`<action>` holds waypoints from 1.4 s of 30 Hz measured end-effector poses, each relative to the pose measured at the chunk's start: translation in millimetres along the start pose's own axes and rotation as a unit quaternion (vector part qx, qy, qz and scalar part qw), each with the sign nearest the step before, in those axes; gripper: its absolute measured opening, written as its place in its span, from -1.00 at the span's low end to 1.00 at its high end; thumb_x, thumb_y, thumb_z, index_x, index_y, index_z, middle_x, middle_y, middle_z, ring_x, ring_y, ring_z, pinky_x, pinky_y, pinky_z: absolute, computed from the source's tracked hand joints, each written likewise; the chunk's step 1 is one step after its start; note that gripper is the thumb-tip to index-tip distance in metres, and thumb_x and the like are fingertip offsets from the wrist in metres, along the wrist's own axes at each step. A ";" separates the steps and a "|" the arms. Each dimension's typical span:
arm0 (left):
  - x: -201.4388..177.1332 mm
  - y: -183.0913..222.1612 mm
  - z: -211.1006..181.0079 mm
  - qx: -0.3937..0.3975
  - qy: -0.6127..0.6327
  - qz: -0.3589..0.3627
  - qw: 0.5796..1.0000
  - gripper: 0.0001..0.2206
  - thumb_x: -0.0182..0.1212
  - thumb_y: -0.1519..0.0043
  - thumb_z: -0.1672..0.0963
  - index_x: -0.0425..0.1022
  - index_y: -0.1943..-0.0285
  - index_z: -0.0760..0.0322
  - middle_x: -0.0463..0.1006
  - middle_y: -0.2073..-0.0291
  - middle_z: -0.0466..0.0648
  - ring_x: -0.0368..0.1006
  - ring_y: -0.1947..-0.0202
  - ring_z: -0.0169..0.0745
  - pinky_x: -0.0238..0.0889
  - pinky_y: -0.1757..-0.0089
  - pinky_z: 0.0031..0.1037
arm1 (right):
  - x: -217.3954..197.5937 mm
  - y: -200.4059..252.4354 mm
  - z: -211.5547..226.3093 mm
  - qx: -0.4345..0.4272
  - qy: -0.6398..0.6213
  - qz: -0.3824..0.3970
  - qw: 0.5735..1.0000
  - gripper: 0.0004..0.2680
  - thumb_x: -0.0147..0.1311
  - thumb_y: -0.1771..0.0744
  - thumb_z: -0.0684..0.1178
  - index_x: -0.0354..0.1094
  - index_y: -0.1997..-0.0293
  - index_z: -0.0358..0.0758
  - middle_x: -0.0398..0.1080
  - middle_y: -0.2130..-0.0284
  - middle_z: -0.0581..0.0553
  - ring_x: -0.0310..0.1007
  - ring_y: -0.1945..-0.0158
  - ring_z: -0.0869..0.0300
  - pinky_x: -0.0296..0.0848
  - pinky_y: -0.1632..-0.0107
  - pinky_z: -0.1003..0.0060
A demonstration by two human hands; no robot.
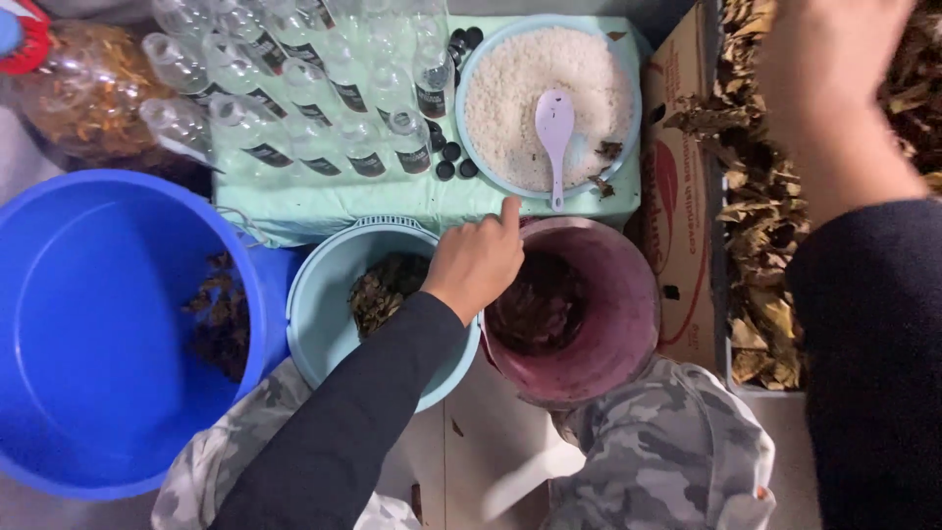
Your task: Preparing a mixture by crumbling dried leaves and adding powder and other ingredients into buckets.
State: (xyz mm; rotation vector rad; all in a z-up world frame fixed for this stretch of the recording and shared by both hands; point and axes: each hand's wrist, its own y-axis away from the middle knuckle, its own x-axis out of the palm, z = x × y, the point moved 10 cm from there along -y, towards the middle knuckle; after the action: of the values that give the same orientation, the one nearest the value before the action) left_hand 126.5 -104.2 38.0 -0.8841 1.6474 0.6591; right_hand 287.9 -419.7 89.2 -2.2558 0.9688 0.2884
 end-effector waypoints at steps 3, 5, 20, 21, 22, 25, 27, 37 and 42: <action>-31.2 18.8 -2.3 -0.024 0.027 0.009 0.999 -0.51 -0.05 -0.38 0.18 0.02 -0.47 0.64 0.52 0.53 0.20 0.49 0.68 0.00 0.40 0.57 -0.25 | -100.9 -19.6 43.3 -0.010 -0.075 -0.019 0.997 -0.95 0.18 -0.28 -0.07 0.44 0.32 0.07 0.29 0.42 -0.04 0.32 0.36 0.14 0.29 0.18 0.10; -50.0 30.8 -3.2 -0.031 0.037 0.000 0.999 -0.43 -0.08 -0.38 0.21 -0.12 -0.55 0.66 0.54 0.50 0.27 0.51 0.65 0.05 0.42 0.53 -0.24 | -168.4 -26.2 79.0 -0.017 -0.156 -0.002 0.988 -0.96 0.22 -0.26 -0.11 0.53 0.36 0.00 0.41 0.41 -0.10 0.44 0.36 0.10 0.34 0.24 0.10; 8.8 111.8 62.9 -0.095 -0.047 0.051 0.993 -0.89 0.07 -0.30 0.22 0.34 0.04 0.40 0.40 0.16 0.11 0.56 0.57 -0.02 0.45 0.57 -0.32 | -330.0 -1.0 233.7 0.103 -0.843 0.267 0.455 -0.85 0.29 -0.23 -0.14 0.59 0.18 -0.24 0.59 0.44 -0.20 0.63 0.34 0.04 0.52 0.22 0.20; 12.5 114.2 61.1 -0.087 -0.019 0.051 0.995 -0.92 0.09 -0.25 0.23 0.32 0.12 0.35 0.40 0.23 0.09 0.52 0.62 0.00 0.39 0.61 -0.33 | -317.7 10.9 246.6 0.124 -0.839 0.285 0.447 -0.87 0.33 -0.22 -0.14 0.59 0.22 -0.24 0.59 0.45 -0.19 0.61 0.36 0.05 0.51 0.23 0.20; 16.4 116.1 59.4 -0.079 0.008 0.051 0.996 -0.91 0.10 -0.19 0.25 0.30 0.20 0.29 0.41 0.31 0.06 0.48 0.67 0.02 0.33 0.66 -0.34 | -304.9 23.1 259.6 0.145 -0.833 0.302 0.440 -0.88 0.37 -0.21 -0.14 0.58 0.26 -0.24 0.59 0.47 -0.18 0.60 0.37 0.06 0.50 0.24 0.19; -53.2 119.0 20.8 -0.071 0.033 0.037 0.996 -0.90 0.06 -0.20 0.25 0.29 0.15 0.29 0.40 0.24 0.10 0.44 0.71 -0.06 0.35 0.63 -0.30 | -285.8 23.1 260.9 0.169 -0.814 0.276 0.483 -0.91 0.39 -0.18 -0.16 0.59 0.38 -0.23 0.52 0.49 -0.17 0.58 0.37 0.04 0.49 0.26 0.25; -19.9 112.5 33.6 -0.073 0.020 0.039 0.996 -0.89 0.07 -0.22 0.26 0.29 0.12 0.31 0.38 0.21 0.11 0.43 0.71 -0.09 0.33 0.64 -0.35 | -280.2 31.1 279.0 0.163 -0.814 0.317 0.459 -0.92 0.37 -0.19 -0.14 0.60 0.35 -0.24 0.53 0.50 -0.18 0.57 0.37 0.05 0.50 0.24 0.20; -8.7 103.9 49.1 -0.147 0.075 0.102 0.981 -0.47 0.08 -0.23 0.39 0.03 -0.40 0.55 0.33 -0.16 0.40 0.49 -0.04 0.37 0.60 0.22 -0.14 | -278.3 48.7 315.9 0.189 -0.773 0.537 0.279 -0.69 0.18 -0.26 -0.04 0.55 -0.11 -0.24 0.51 -0.03 -0.34 0.40 -0.22 -0.21 0.33 -0.19 -0.11; -5.1 103.6 53.8 -0.135 -0.019 0.073 0.988 -0.74 0.11 -0.27 0.33 0.27 -0.13 0.49 0.40 0.04 0.24 0.49 0.04 0.14 0.55 0.19 -0.30 | -311.4 15.2 279.5 0.196 -0.829 0.442 0.280 -0.84 0.15 -0.30 -0.17 0.61 0.08 -0.25 0.52 0.17 -0.24 0.44 0.02 0.01 0.41 -0.11 0.08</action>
State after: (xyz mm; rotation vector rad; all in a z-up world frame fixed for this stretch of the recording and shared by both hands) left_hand 71.6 -1.6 27.5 -0.9408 1.6232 1.0134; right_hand 73.5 -70.2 4.4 0.1884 0.5608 1.9621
